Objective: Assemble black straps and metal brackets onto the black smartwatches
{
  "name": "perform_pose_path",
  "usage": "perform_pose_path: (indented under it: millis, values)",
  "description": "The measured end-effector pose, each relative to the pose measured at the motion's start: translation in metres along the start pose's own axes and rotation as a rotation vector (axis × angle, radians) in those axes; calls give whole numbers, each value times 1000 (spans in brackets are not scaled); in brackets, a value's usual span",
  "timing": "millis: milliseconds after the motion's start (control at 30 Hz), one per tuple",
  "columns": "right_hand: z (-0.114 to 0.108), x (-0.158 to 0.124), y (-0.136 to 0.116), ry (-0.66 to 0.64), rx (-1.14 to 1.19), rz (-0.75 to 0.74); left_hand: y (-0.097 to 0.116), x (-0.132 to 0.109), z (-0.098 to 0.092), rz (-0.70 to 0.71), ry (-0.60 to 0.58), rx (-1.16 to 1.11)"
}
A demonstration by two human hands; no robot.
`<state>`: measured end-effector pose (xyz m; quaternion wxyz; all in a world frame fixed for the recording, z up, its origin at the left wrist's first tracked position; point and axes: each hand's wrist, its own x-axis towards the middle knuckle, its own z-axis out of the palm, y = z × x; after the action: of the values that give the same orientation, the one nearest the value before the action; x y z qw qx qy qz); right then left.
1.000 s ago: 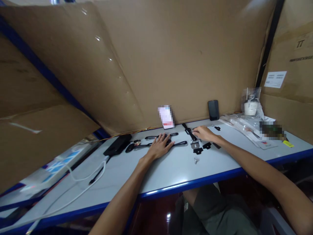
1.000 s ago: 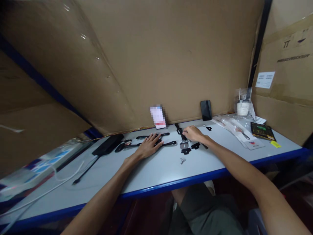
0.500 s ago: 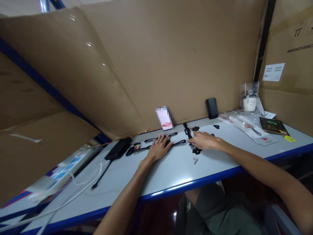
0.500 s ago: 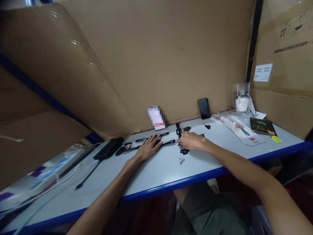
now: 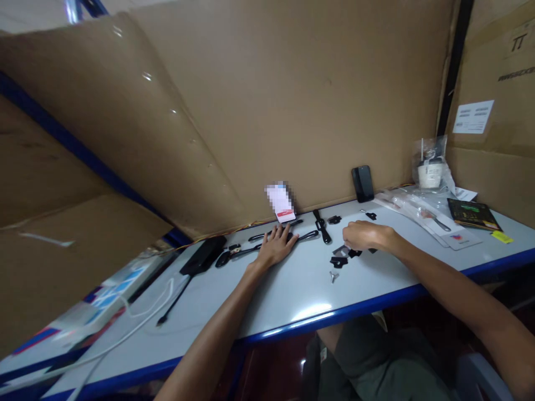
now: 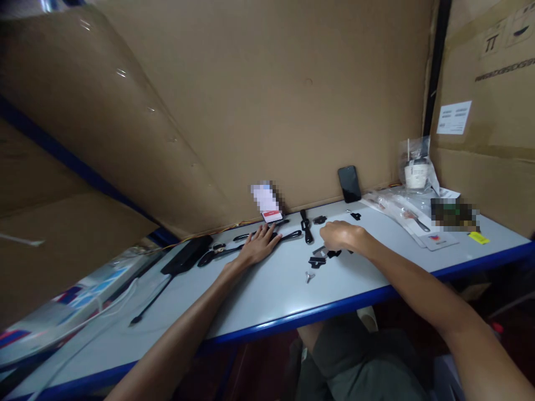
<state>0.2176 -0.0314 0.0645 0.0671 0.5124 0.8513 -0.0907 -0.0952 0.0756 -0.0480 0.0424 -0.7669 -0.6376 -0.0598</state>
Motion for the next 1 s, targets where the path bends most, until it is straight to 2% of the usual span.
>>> perform_pose_path:
  millis: [133, 233, 367, 533, 633, 700, 800, 900, 1000]
  values:
    - [2, 5, 1, 82, 22, -51, 3, 5, 3, -16, 66, -36]
    - [14, 13, -14, 158, 60, -147, 3, 3, 3, -19, 141, -65]
    - [27, 20, -30, 166, 116, -236, 2, -4, -3, 24, 250, -113]
    - [13, 17, -19, 286, 170, -255, 22, -21, -17, 257, 248, -174]
    - [0, 6, -7, 230, 155, -239, 42, -31, -20, 441, 171, -192]
    - [2, -6, -8, 162, 145, -228, 52, -35, -19, 525, 120, -197]
    - [25, -26, -22, 163, 186, -186, 59, -38, -19, 569, 104, -208]
    - [57, -43, -37, 146, 222, -188, 61, -39, -25, 554, 151, -221]
    - [74, -52, -32, 94, 231, -233, 62, -42, -34, 548, 188, -229]
